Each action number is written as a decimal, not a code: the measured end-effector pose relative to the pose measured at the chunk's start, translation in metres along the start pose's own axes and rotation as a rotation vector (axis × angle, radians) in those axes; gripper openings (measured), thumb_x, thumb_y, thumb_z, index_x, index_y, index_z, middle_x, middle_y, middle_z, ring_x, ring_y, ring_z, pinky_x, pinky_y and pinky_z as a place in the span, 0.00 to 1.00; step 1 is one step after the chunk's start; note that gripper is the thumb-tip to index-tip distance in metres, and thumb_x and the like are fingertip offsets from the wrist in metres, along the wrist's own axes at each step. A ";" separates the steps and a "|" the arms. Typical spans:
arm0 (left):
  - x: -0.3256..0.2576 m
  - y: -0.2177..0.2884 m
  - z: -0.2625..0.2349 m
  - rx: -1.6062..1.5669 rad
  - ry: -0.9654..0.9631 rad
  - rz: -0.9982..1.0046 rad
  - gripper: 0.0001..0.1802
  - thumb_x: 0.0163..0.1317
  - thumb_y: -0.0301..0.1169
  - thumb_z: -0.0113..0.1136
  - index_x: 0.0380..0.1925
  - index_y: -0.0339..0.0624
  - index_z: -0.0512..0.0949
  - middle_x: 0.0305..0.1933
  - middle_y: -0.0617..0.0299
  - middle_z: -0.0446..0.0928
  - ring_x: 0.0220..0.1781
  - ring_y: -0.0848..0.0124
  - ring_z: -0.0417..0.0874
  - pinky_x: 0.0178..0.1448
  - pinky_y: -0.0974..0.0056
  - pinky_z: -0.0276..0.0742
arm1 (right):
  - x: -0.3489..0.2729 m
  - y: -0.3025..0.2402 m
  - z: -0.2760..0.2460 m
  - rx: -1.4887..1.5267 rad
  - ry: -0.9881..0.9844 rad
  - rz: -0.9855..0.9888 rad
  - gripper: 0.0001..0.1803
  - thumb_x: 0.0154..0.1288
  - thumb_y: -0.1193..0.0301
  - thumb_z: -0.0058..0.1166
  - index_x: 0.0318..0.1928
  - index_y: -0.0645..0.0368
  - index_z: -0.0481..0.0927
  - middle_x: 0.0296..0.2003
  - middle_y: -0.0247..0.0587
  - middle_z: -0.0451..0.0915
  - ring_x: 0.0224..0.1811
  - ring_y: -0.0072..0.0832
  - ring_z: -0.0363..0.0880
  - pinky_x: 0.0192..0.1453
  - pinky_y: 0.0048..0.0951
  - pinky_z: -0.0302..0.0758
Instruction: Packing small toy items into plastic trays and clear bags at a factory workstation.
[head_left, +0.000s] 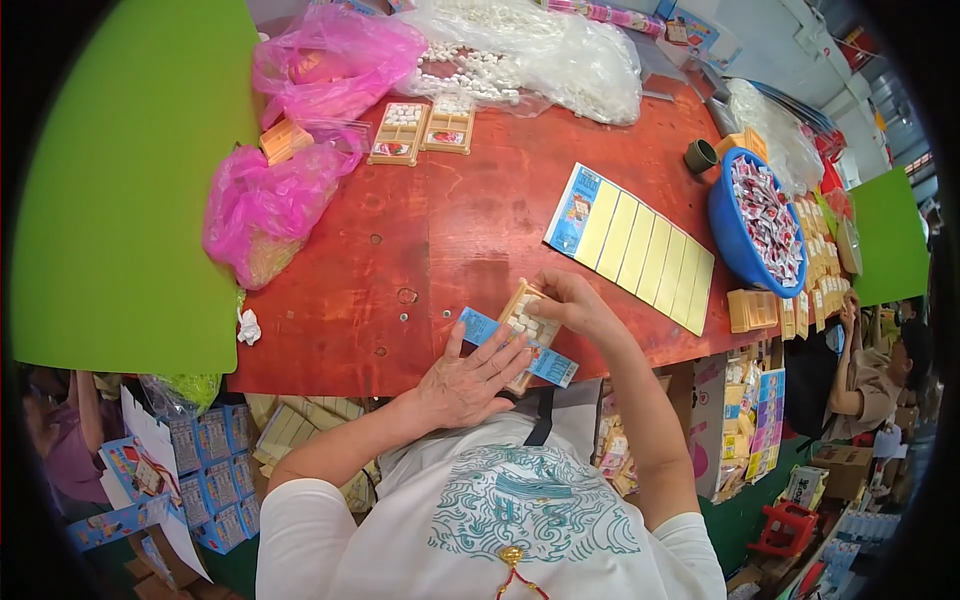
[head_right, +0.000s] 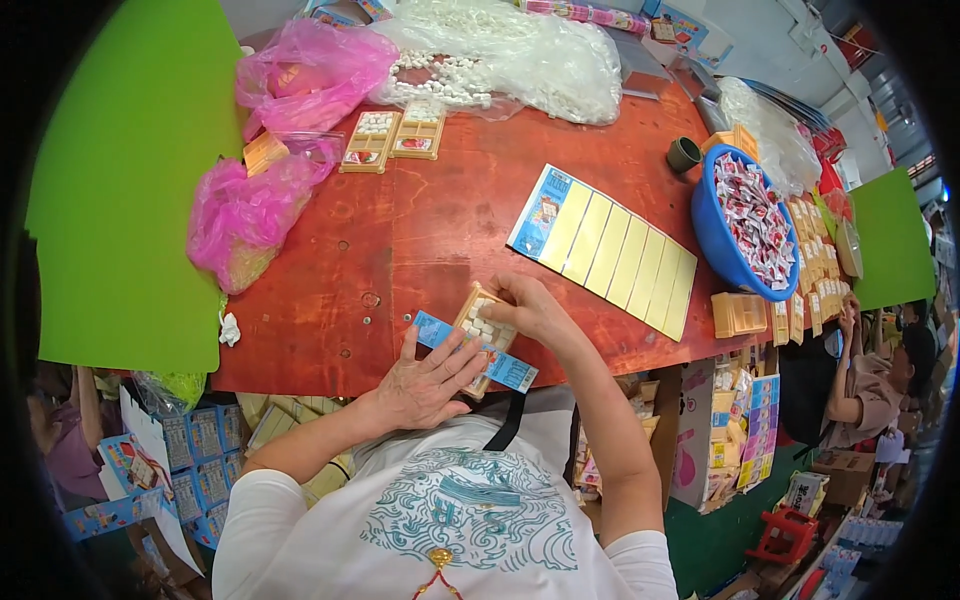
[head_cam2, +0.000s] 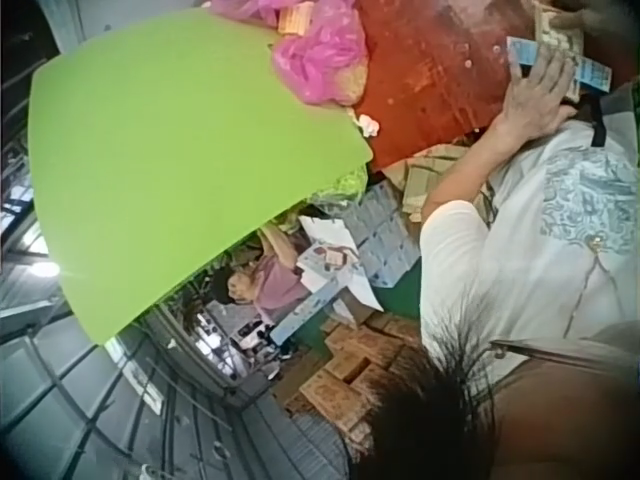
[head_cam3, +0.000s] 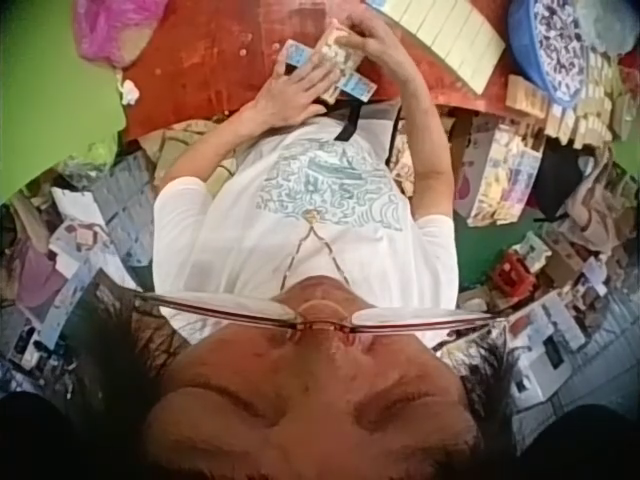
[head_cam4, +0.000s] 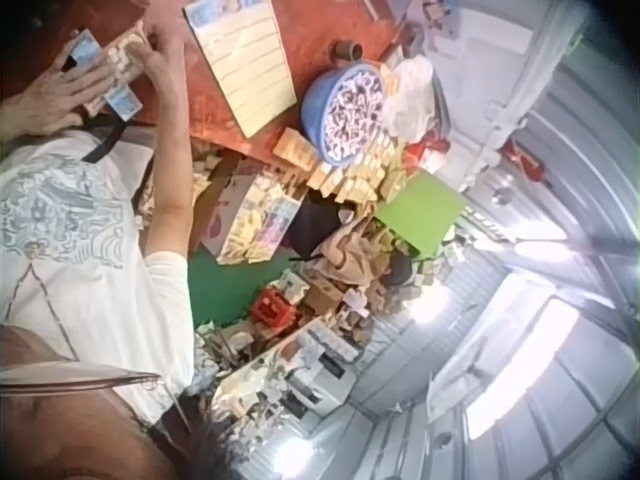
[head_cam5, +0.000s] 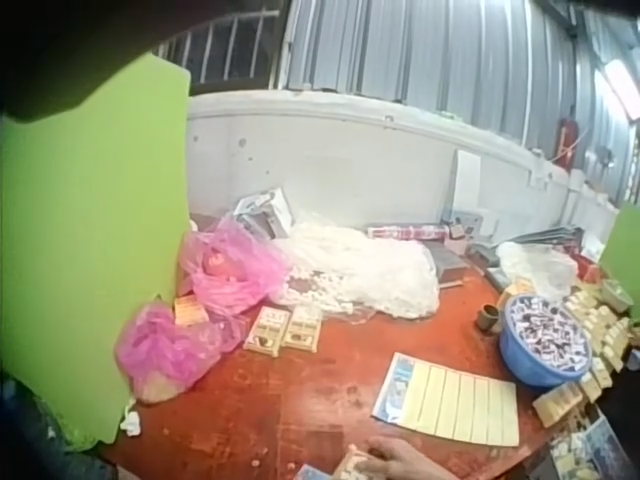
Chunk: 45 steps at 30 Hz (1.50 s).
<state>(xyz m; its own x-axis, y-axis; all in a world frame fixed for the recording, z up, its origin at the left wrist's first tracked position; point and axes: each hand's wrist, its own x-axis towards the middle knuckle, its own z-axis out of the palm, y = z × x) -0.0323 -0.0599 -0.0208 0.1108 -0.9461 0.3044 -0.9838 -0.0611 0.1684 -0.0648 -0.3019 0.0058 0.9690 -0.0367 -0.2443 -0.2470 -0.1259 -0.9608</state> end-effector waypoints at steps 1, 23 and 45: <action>0.000 0.001 -0.001 0.003 0.000 -0.003 0.45 0.54 0.54 0.59 0.68 0.43 0.60 0.74 0.55 0.54 0.78 0.59 0.44 0.72 0.33 0.21 | -0.003 0.000 0.001 0.072 0.031 -0.014 0.09 0.60 0.70 0.60 0.36 0.60 0.75 0.27 0.28 0.75 0.29 0.13 0.71 0.31 0.21 0.68; 0.040 -0.011 -0.010 -1.419 0.127 -0.697 0.11 0.62 0.28 0.55 0.42 0.34 0.75 0.39 0.62 0.80 0.39 0.77 0.80 0.42 0.67 0.77 | -0.034 -0.040 0.004 -0.239 0.056 -0.217 0.16 0.59 0.72 0.61 0.46 0.67 0.75 0.35 0.37 0.78 0.40 0.21 0.77 0.45 0.24 0.73; 0.039 -0.031 -0.035 -1.360 0.163 -0.111 0.09 0.50 0.29 0.70 0.32 0.45 0.81 0.53 0.55 0.78 0.64 0.58 0.68 0.66 0.55 0.63 | -0.081 -0.054 0.024 -0.649 0.127 -0.696 0.08 0.51 0.73 0.61 0.34 0.54 0.78 0.37 0.34 0.76 0.41 0.33 0.74 0.51 0.34 0.65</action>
<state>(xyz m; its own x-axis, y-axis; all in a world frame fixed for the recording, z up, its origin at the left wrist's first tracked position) 0.0072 -0.0835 0.0186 0.2873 -0.9031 0.3192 -0.0671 0.3135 0.9472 -0.1298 -0.2680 0.0740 0.9009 0.1511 0.4069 0.3926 -0.6833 -0.6156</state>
